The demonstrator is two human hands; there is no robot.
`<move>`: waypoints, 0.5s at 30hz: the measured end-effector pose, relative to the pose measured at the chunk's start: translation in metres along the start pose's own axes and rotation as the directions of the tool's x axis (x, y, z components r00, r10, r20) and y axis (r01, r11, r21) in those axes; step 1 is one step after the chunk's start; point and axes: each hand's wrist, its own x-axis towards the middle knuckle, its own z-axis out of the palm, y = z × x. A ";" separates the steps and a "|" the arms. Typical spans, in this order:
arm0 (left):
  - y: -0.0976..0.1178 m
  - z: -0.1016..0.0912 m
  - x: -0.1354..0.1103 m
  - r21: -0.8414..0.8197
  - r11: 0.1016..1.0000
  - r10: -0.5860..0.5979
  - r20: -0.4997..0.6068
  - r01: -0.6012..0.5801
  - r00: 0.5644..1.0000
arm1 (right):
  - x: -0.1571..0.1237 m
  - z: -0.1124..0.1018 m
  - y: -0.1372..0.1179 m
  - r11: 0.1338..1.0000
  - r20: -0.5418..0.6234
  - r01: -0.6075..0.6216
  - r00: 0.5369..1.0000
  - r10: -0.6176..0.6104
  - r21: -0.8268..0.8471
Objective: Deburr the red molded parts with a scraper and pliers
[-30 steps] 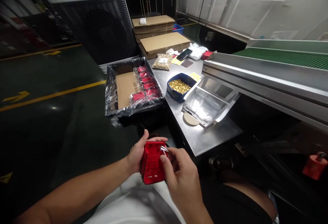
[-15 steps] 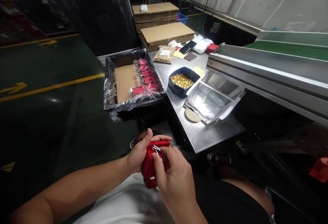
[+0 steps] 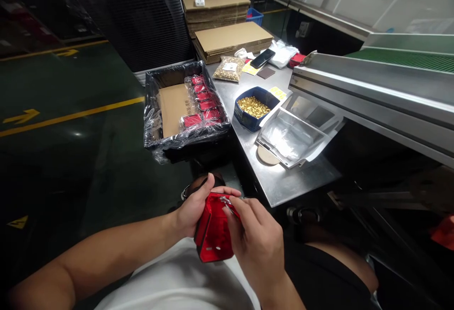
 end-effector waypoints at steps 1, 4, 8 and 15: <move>0.000 0.001 0.000 -0.014 1.000 -0.010 0.005 0.011 1.000 | 0.000 -0.001 0.002 0.996 0.007 0.073 0.997 -0.072 -0.043; 0.001 0.002 -0.001 -0.034 0.999 -0.034 0.035 0.035 0.999 | 0.003 0.000 0.004 0.979 0.048 0.180 0.983 -0.176 -0.096; 0.000 0.001 -0.001 -0.043 0.997 -0.052 0.095 0.056 0.994 | 0.005 0.000 0.002 0.971 0.056 0.216 0.976 -0.211 -0.103; -0.003 0.001 0.000 -0.077 0.991 -0.094 0.145 0.106 0.985 | 0.006 -0.004 0.004 0.951 0.086 0.277 0.960 -0.267 -0.140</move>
